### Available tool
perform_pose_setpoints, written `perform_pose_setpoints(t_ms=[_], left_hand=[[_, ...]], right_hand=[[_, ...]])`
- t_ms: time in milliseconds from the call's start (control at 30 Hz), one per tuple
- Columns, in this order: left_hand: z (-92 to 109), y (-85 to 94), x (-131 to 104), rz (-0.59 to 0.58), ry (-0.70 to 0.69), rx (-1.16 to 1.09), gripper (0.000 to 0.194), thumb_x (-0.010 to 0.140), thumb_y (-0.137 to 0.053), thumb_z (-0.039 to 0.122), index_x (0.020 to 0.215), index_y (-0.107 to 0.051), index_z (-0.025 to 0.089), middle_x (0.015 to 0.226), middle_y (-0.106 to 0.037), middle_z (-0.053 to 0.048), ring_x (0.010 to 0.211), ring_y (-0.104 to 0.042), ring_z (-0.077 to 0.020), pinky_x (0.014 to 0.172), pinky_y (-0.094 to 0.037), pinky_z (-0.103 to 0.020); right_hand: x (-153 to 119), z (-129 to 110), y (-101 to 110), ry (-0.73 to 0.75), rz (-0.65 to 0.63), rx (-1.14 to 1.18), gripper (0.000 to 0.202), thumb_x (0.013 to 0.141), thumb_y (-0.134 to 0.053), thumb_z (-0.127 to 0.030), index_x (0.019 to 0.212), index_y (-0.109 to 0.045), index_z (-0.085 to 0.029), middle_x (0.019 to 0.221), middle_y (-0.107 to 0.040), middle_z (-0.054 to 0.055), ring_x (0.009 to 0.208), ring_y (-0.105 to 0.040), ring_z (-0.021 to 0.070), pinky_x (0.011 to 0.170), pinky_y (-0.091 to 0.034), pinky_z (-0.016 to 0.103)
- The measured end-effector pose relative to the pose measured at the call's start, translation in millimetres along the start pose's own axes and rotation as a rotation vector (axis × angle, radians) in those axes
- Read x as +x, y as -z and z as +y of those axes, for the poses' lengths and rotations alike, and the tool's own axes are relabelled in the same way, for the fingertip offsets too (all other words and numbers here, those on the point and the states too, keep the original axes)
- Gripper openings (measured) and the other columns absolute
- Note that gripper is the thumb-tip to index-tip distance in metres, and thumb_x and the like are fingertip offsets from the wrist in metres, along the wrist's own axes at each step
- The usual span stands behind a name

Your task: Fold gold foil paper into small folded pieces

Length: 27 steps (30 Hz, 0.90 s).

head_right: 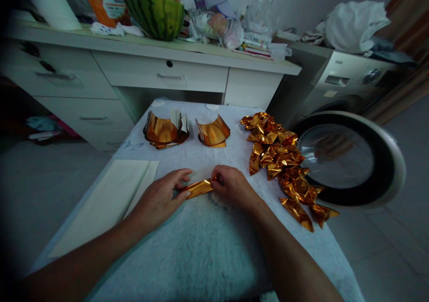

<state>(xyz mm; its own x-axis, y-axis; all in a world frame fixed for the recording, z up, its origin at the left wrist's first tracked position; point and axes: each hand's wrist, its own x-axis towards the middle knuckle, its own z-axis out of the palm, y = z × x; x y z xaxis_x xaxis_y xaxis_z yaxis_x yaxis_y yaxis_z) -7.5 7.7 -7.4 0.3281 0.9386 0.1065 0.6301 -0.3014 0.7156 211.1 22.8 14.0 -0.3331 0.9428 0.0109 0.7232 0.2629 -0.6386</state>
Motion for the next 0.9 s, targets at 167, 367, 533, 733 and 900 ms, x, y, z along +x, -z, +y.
perform_pose_setpoints(t_ms=[167,367,533,733,900], left_hand=[[1.9,1.5,-0.8,0.047,-0.055,0.188,0.045,0.082,-0.061,0.016,0.126,-0.052,0.016,0.115,-0.062,-0.011,0.106,-0.059,-0.0273,0.094,-0.049,-0.044],[1.8,2.2,-1.7,0.111,-0.021,0.439,0.062,0.081,-0.065,0.029,0.136,-0.045,0.006,0.119,-0.056,-0.017,0.11,-0.05,-0.0347,0.097,-0.045,-0.051],[-3.2,0.7,-1.1,0.09,-0.02,0.365,0.061,0.082,-0.063,0.027,0.137,-0.042,0.01,0.116,-0.057,-0.014,0.108,-0.05,-0.032,0.097,-0.044,-0.049],[-3.4,0.5,2.1,0.118,0.011,0.261,0.061,0.076,-0.068,0.022,0.133,-0.047,0.014,0.116,-0.056,-0.012,0.108,-0.051,-0.0302,0.098,-0.044,-0.047],[-1.1,3.4,4.4,0.094,0.071,0.325,0.054,0.075,-0.07,0.03,0.125,-0.057,0.014,0.125,-0.052,-0.014,0.116,-0.045,-0.0338,0.1,-0.041,-0.049]], right_hand=[[0.0,-0.7,-0.2,0.007,-0.002,-0.047,0.007,0.08,-0.062,-0.012,0.077,-0.058,-0.017,0.065,-0.053,-0.005,0.059,-0.046,0.0093,0.056,-0.028,0.022],[0.6,-0.8,-0.1,0.002,0.009,-0.085,0.009,0.078,-0.063,-0.011,0.076,-0.057,-0.017,0.064,-0.052,-0.005,0.058,-0.045,0.0087,0.056,-0.028,0.021],[-0.3,-0.4,-0.2,0.01,0.008,-0.092,0.007,0.079,-0.063,-0.013,0.077,-0.058,-0.017,0.065,-0.054,-0.005,0.058,-0.046,0.0089,0.056,-0.029,0.021],[0.3,1.3,-0.9,0.008,-0.009,-0.111,0.008,0.078,-0.064,-0.012,0.076,-0.058,-0.017,0.065,-0.054,-0.004,0.058,-0.046,0.0089,0.056,-0.028,0.021],[0.6,0.9,0.3,0.003,-0.017,-0.107,0.008,0.077,-0.064,-0.011,0.076,-0.058,-0.017,0.066,-0.054,-0.004,0.06,-0.046,0.0092,0.057,-0.029,0.022]])
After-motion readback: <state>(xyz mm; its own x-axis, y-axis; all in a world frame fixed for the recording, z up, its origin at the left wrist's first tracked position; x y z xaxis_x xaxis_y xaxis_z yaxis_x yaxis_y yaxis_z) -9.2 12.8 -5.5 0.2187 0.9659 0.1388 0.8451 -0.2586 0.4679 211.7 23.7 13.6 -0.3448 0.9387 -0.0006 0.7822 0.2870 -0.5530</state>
